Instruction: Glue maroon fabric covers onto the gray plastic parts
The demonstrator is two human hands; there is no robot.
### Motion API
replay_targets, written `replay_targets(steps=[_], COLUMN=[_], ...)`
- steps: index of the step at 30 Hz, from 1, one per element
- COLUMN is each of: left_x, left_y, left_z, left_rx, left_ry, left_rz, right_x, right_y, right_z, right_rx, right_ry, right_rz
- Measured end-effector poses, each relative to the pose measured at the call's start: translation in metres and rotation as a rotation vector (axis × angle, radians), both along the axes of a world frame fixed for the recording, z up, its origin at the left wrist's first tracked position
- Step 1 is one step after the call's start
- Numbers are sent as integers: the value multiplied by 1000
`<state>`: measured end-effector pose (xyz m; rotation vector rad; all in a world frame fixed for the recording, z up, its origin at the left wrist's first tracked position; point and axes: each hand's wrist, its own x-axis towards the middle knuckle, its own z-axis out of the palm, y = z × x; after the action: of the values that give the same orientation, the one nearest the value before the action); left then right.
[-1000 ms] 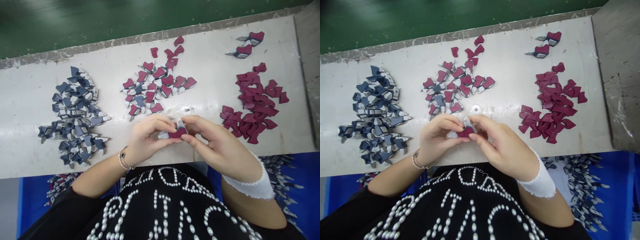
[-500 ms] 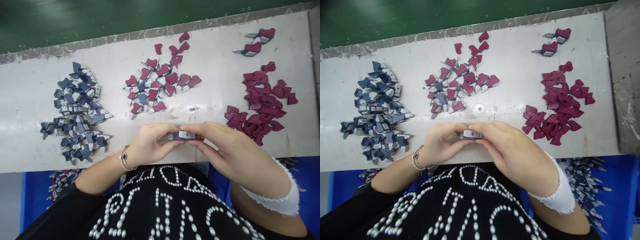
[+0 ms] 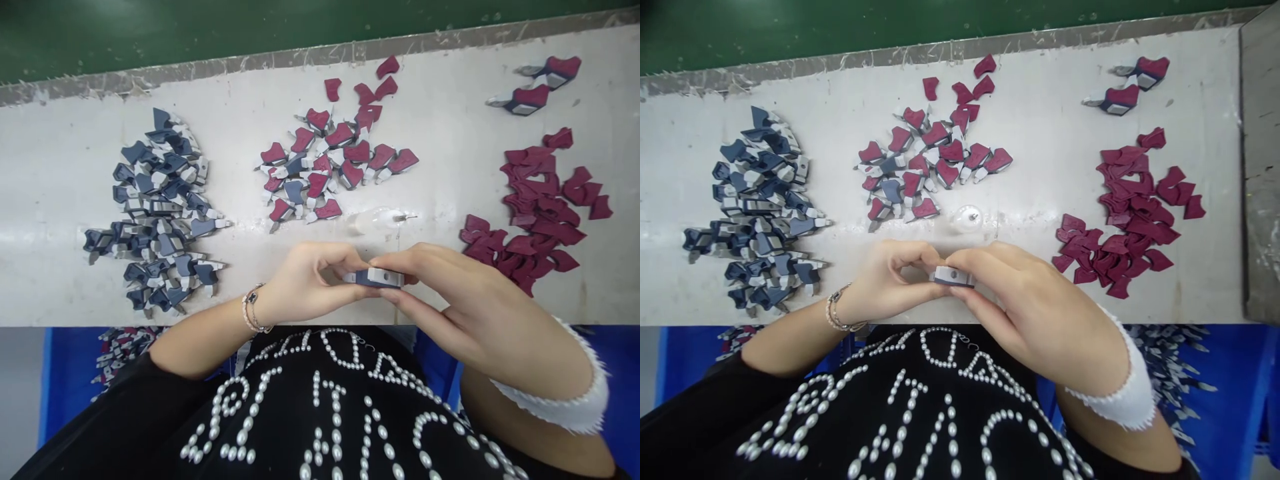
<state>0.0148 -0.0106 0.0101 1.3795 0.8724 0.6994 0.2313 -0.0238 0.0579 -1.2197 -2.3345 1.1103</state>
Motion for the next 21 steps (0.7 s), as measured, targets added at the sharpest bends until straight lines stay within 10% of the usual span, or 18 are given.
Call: replay_targets(steps=[13,21], left_x=[3,-2], left_y=[1,4], left_z=[-4,-8], left_rx=[-176,-20], left_ry=[-40,86], left_rz=[-9,-208], right_x=[-3,-9], right_y=[0,-6], right_z=[-10,-14], right_rx=[35,2], right_ry=[-3,97], right_rz=[-45,30])
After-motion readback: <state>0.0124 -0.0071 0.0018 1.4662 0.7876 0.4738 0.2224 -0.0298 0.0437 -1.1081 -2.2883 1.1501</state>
